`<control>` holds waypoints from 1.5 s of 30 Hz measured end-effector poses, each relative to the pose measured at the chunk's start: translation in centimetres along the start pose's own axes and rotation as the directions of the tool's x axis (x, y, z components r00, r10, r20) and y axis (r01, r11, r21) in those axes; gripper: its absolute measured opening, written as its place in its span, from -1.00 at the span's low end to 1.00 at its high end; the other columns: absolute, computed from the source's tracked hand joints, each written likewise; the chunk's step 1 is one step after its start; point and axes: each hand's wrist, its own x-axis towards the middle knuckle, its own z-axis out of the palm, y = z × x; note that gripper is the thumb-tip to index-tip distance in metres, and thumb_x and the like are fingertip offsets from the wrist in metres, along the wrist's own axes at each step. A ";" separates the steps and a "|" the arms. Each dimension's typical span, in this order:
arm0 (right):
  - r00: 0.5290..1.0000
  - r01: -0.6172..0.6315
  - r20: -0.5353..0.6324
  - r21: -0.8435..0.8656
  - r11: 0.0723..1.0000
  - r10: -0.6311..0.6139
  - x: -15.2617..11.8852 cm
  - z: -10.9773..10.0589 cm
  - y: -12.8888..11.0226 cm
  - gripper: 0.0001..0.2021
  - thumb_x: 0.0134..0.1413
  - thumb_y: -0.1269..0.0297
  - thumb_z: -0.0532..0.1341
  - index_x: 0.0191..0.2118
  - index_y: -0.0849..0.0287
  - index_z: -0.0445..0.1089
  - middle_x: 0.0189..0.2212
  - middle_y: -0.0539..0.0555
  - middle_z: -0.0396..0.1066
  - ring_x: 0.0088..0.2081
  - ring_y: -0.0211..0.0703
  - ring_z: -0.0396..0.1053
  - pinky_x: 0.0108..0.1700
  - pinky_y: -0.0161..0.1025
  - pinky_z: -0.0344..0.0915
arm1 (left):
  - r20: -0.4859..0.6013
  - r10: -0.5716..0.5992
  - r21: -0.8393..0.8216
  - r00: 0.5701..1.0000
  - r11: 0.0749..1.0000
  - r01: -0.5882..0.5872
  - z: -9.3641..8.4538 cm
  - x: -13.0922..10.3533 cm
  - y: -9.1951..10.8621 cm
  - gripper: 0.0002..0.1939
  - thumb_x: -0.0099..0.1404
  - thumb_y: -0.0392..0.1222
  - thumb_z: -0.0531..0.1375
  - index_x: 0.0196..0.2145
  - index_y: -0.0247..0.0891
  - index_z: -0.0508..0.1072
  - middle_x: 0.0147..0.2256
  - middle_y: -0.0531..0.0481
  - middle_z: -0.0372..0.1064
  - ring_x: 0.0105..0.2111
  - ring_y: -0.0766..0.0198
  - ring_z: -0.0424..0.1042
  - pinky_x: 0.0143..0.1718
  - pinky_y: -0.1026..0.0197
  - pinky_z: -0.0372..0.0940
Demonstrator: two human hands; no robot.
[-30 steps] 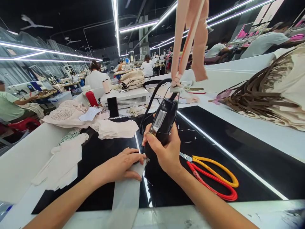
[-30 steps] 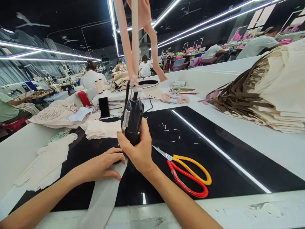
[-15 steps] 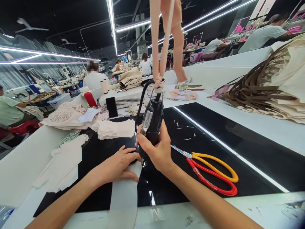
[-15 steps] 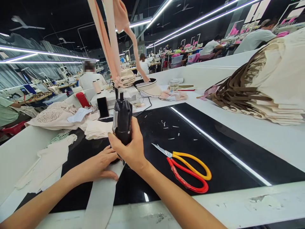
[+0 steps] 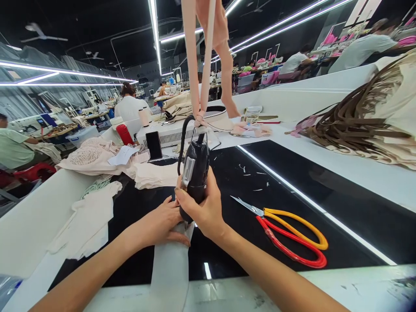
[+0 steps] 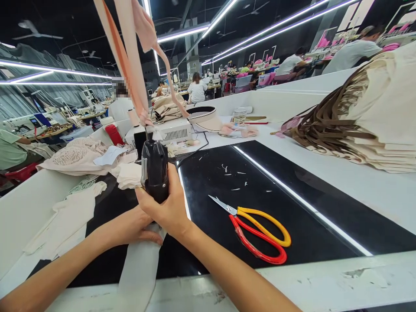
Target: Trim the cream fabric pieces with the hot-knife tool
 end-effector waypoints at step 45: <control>1.000 -0.022 0.016 0.021 1.000 0.022 -1.0 -2.1 0.0 -0.75 0.23 0.13 0.46 -0.11 -0.02 0.41 -0.30 -0.07 0.47 -0.38 -0.16 0.43 -0.29 -0.12 0.56 | 0.118 0.020 0.006 0.993 1.000 -0.021 -1.2 1.1 -0.3 -0.55 0.20 -0.12 0.67 -0.01 -0.16 0.68 0.28 -0.18 0.54 0.50 -0.31 0.23 0.54 -0.53 0.04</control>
